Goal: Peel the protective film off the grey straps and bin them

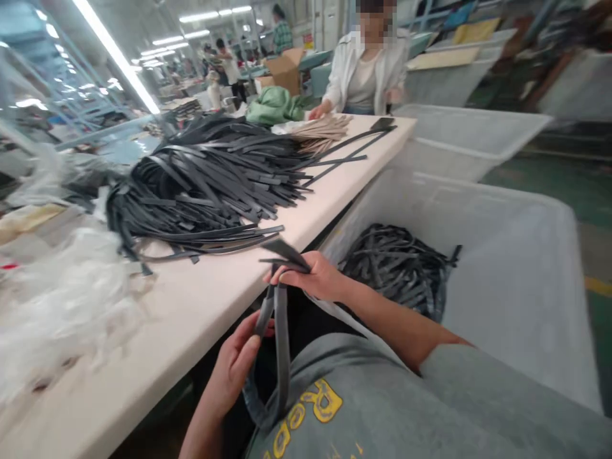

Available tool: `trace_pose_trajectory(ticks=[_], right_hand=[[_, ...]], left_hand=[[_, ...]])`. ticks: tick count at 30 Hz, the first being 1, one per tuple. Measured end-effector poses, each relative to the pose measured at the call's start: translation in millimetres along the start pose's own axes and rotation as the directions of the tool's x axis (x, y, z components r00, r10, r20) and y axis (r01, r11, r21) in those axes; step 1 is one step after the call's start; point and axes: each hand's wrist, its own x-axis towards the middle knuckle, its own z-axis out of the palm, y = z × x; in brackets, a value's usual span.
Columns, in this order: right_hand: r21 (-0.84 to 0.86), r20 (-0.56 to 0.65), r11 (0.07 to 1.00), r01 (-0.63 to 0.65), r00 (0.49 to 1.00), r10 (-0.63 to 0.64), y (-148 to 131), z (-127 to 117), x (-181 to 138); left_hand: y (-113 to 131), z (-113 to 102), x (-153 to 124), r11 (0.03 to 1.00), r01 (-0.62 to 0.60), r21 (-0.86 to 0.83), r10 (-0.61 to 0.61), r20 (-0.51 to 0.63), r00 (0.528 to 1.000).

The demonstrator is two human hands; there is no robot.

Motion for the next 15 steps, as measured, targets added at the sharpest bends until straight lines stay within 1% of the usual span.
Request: trace_pose_trajectory(ticks=[1, 3, 5, 7, 10, 12, 14, 15], right_hand=[[-0.058, -0.013, 0.998, 0.025, 1.0, -0.026, -2.2, 1.4, -4.4], [-0.175, -0.038, 0.984, 0.044, 0.998, -0.051, -5.0, 2.8, -12.4], [-0.261, -0.072, 0.964, 0.045, 0.995, -0.066, -7.2, -0.4, -20.7], [-0.323, -0.102, 0.945, 0.045, 0.991, -0.083, -11.2, -8.7, -30.6], [-0.419, -0.157, 0.907, 0.035, 0.981, -0.11, -20.6, -29.1, -47.2], [-0.464, -0.208, 0.886, 0.009, 0.971, -0.119, -27.2, -46.4, -57.6], [-0.502, -0.307, 0.864, -0.04, 0.942, -0.134, -34.0, -66.2, -67.1], [-0.507, -0.377, 0.859, -0.069, 0.914, -0.149, -38.0, -77.3, -71.7]], left_hand=[[2.9, 1.6, 6.0, 1.0, -0.023, -0.009, 0.023, -0.02, 1.0], [7.4, 8.7, 18.7, 0.999, -0.033, 0.003, 0.033, -0.042, 0.999], [8.8, 21.9, 29.4, 0.999, -0.009, 0.049, 0.011, -0.046, 0.999], [6.2, 39.5, 35.7, 0.994, -0.011, 0.106, 0.015, -0.04, 0.999], [-4.0, 67.0, 39.8, 0.979, -0.068, 0.192, 0.058, 0.056, 0.997], [-13.1, 80.5, 42.3, 0.967, -0.122, 0.226, 0.096, 0.123, 0.988], [-22.4, 86.3, 45.1, 0.962, -0.152, 0.228, 0.123, 0.133, 0.983], [-27.0, 85.6, 46.1, 0.964, -0.146, 0.224, 0.122, 0.114, 0.986]])
